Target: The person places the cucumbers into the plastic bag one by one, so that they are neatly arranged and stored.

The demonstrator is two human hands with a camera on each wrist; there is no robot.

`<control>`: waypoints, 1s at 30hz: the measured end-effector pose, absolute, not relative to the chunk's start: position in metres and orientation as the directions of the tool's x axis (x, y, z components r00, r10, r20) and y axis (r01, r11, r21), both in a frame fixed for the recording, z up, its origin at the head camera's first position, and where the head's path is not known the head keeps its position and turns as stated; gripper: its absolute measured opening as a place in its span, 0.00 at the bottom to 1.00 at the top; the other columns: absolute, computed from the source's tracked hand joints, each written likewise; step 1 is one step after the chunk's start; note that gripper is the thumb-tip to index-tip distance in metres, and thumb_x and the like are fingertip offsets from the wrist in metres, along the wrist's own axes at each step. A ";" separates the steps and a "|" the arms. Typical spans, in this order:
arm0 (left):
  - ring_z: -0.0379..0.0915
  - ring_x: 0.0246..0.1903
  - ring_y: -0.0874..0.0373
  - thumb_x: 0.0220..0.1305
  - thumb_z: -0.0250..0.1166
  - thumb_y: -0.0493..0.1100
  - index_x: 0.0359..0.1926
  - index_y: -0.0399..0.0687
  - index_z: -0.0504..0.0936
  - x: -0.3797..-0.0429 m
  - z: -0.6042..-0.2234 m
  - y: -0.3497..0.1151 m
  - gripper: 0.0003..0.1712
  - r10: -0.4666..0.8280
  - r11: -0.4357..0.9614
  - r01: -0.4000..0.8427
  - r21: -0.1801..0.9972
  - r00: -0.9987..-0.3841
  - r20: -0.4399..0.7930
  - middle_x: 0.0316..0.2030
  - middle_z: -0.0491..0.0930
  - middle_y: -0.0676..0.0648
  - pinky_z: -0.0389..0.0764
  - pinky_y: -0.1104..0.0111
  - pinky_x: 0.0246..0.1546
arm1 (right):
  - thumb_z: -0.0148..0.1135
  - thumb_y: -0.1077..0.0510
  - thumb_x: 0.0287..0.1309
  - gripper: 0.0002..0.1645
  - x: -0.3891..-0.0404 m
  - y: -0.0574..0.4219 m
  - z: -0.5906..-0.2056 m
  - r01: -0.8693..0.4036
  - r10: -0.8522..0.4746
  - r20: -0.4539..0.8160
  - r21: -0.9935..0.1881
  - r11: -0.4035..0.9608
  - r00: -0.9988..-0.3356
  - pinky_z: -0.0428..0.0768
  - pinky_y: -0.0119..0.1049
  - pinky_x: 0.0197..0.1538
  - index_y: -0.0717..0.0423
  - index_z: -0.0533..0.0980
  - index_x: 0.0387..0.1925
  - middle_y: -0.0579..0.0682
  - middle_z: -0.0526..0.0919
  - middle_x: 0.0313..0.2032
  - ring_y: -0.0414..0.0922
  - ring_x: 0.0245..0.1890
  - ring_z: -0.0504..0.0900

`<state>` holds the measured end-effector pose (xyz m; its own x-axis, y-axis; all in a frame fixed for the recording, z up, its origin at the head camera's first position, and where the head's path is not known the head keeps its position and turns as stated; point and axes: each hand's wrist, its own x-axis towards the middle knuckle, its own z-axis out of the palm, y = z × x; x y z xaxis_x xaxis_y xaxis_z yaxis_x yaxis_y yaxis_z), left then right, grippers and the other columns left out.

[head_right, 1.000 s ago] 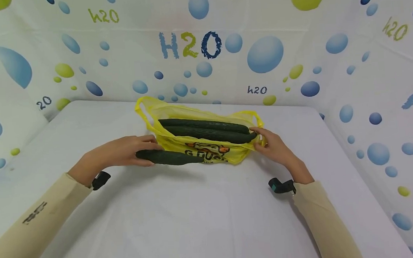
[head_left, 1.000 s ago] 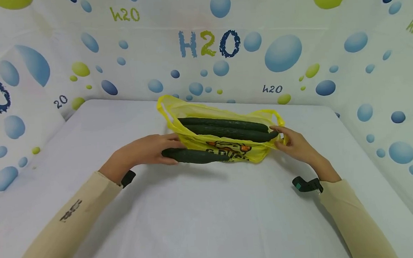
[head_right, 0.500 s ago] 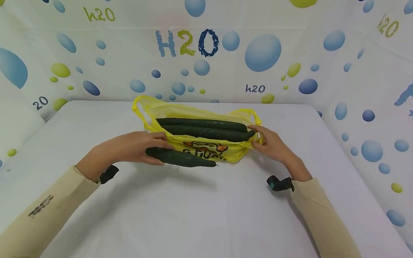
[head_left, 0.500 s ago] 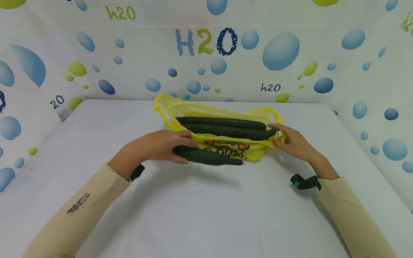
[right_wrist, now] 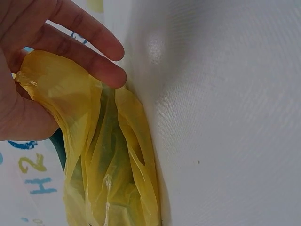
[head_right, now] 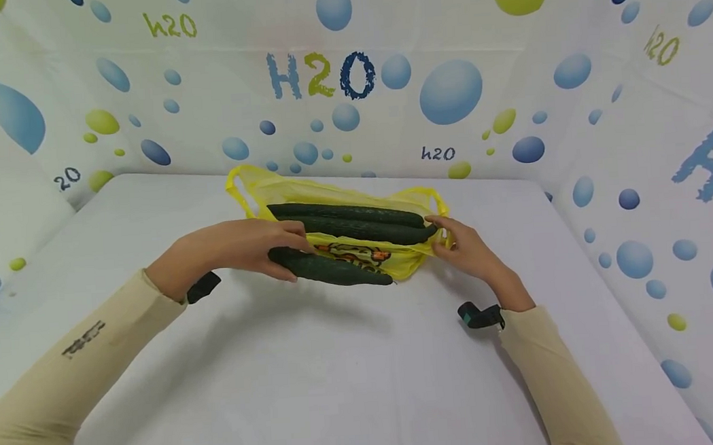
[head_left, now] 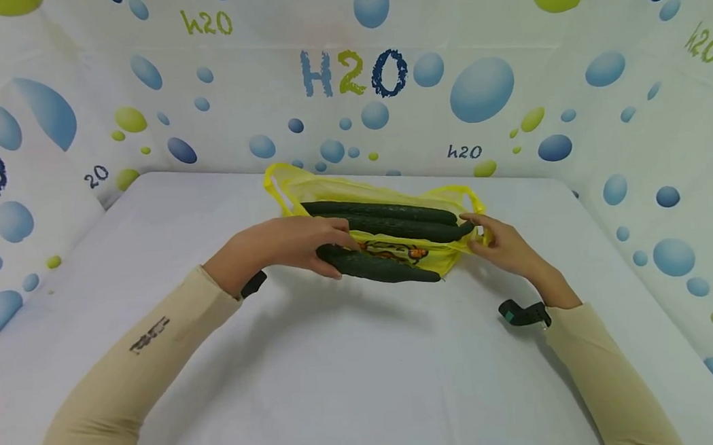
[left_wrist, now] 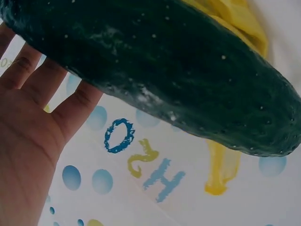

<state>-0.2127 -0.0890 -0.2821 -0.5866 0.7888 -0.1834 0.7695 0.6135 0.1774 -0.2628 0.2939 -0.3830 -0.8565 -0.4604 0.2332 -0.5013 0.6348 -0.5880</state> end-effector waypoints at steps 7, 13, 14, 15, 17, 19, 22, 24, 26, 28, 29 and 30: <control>0.75 0.43 0.53 0.60 0.70 0.53 0.60 0.46 0.78 -0.209 -0.270 -0.076 0.30 0.835 0.549 0.823 0.150 -0.531 -0.143 0.53 0.73 0.44 0.78 0.60 0.46 | 0.58 0.65 0.64 0.30 -0.263 0.291 -0.382 -0.503 -0.466 0.227 -0.582 0.639 -0.855 0.70 0.32 0.31 0.62 0.65 0.67 0.66 0.71 0.62 0.46 0.27 0.67; 0.73 0.39 0.57 0.60 0.70 0.53 0.58 0.46 0.79 -0.216 -0.263 -0.064 0.28 0.866 0.501 0.856 0.131 -0.494 -0.080 0.46 0.75 0.47 0.77 0.65 0.43 | 0.58 0.66 0.63 0.31 -0.263 0.291 -0.380 -0.493 -0.458 0.221 -0.582 0.646 -0.861 0.70 0.32 0.29 0.64 0.65 0.67 0.66 0.73 0.60 0.45 0.25 0.66; 0.73 0.40 0.57 0.60 0.71 0.53 0.58 0.47 0.79 -0.218 -0.261 -0.062 0.28 0.864 0.504 0.855 0.124 -0.499 -0.072 0.46 0.75 0.47 0.78 0.64 0.45 | 0.58 0.66 0.63 0.31 -0.263 0.291 -0.380 -0.495 -0.458 0.223 -0.580 0.647 -0.861 0.70 0.32 0.30 0.64 0.65 0.67 0.66 0.73 0.60 0.45 0.26 0.66; 0.73 0.41 0.56 0.60 0.71 0.53 0.59 0.47 0.79 -0.220 -0.259 -0.061 0.29 0.860 0.510 0.852 0.118 -0.506 -0.064 0.46 0.75 0.47 0.78 0.65 0.46 | 0.58 0.67 0.63 0.31 -0.264 0.292 -0.380 -0.496 -0.458 0.225 -0.579 0.647 -0.860 0.70 0.32 0.30 0.64 0.65 0.67 0.66 0.73 0.60 0.45 0.26 0.66; 0.73 0.43 0.55 0.59 0.71 0.54 0.59 0.49 0.79 -0.225 -0.256 -0.057 0.29 0.850 0.526 0.842 0.120 -0.524 -0.049 0.46 0.74 0.48 0.78 0.65 0.47 | 0.59 0.68 0.62 0.32 -0.264 0.292 -0.380 -0.501 -0.460 0.230 -0.575 0.647 -0.858 0.69 0.32 0.30 0.64 0.65 0.67 0.67 0.73 0.60 0.46 0.27 0.66; 0.72 0.44 0.55 0.60 0.70 0.54 0.59 0.49 0.79 -0.230 -0.253 -0.053 0.29 0.843 0.537 0.833 0.133 -0.537 -0.041 0.46 0.74 0.48 0.78 0.65 0.48 | 0.61 0.68 0.60 0.33 -0.265 0.293 -0.380 -0.502 -0.459 0.233 -0.573 0.648 -0.857 0.70 0.32 0.31 0.64 0.65 0.67 0.67 0.72 0.60 0.47 0.29 0.67; 0.73 0.45 0.54 0.60 0.70 0.53 0.60 0.48 0.78 -0.239 -0.250 -0.048 0.29 0.839 0.542 0.824 0.168 -0.544 -0.039 0.47 0.74 0.47 0.78 0.65 0.49 | 0.61 0.69 0.60 0.33 -0.265 0.294 -0.380 -0.497 -0.455 0.232 -0.582 0.644 -0.860 0.70 0.33 0.31 0.64 0.65 0.67 0.66 0.72 0.61 0.47 0.28 0.67; 0.73 0.46 0.54 0.61 0.70 0.52 0.60 0.47 0.77 -0.246 -0.249 -0.045 0.29 0.831 0.552 0.812 0.191 -0.555 -0.042 0.48 0.74 0.47 0.78 0.64 0.50 | 0.60 0.68 0.61 0.31 -0.265 0.294 -0.380 -0.491 -0.449 0.230 -0.589 0.642 -0.864 0.70 0.33 0.32 0.64 0.67 0.65 0.66 0.75 0.56 0.48 0.29 0.67; 0.73 0.47 0.53 0.61 0.70 0.51 0.61 0.46 0.77 -0.253 -0.248 -0.044 0.29 0.822 0.563 0.800 0.208 -0.568 -0.041 0.49 0.74 0.46 0.77 0.64 0.51 | 0.60 0.67 0.62 0.28 -0.265 0.295 -0.380 -0.479 -0.438 0.226 -0.592 0.648 -0.870 0.70 0.35 0.32 0.64 0.67 0.64 0.65 0.76 0.47 0.48 0.30 0.67; 0.72 0.49 0.52 0.61 0.70 0.50 0.61 0.46 0.76 -0.260 -0.249 -0.044 0.29 0.813 0.573 0.788 0.225 -0.581 -0.037 0.50 0.74 0.45 0.77 0.63 0.52 | 0.59 0.65 0.63 0.27 -0.265 0.295 -0.380 -0.470 -0.431 0.219 -0.592 0.654 -0.875 0.70 0.37 0.34 0.64 0.68 0.63 0.64 0.76 0.44 0.49 0.32 0.67; 0.72 0.49 0.52 0.62 0.70 0.49 0.61 0.46 0.76 -0.263 -0.250 -0.043 0.29 0.811 0.575 0.786 0.229 -0.584 -0.030 0.50 0.74 0.45 0.77 0.62 0.52 | 0.59 0.65 0.63 0.27 -0.265 0.295 -0.380 -0.462 -0.426 0.212 -0.593 0.659 -0.880 0.70 0.38 0.35 0.64 0.68 0.63 0.63 0.76 0.44 0.50 0.34 0.68; 0.72 0.49 0.51 0.62 0.70 0.49 0.62 0.45 0.76 -0.266 -0.251 -0.043 0.29 0.811 0.573 0.786 0.232 -0.584 -0.023 0.51 0.74 0.45 0.76 0.62 0.52 | 0.59 0.65 0.63 0.26 -0.264 0.295 -0.380 -0.456 -0.422 0.206 -0.593 0.664 -0.883 0.70 0.39 0.36 0.65 0.68 0.62 0.64 0.76 0.44 0.51 0.35 0.68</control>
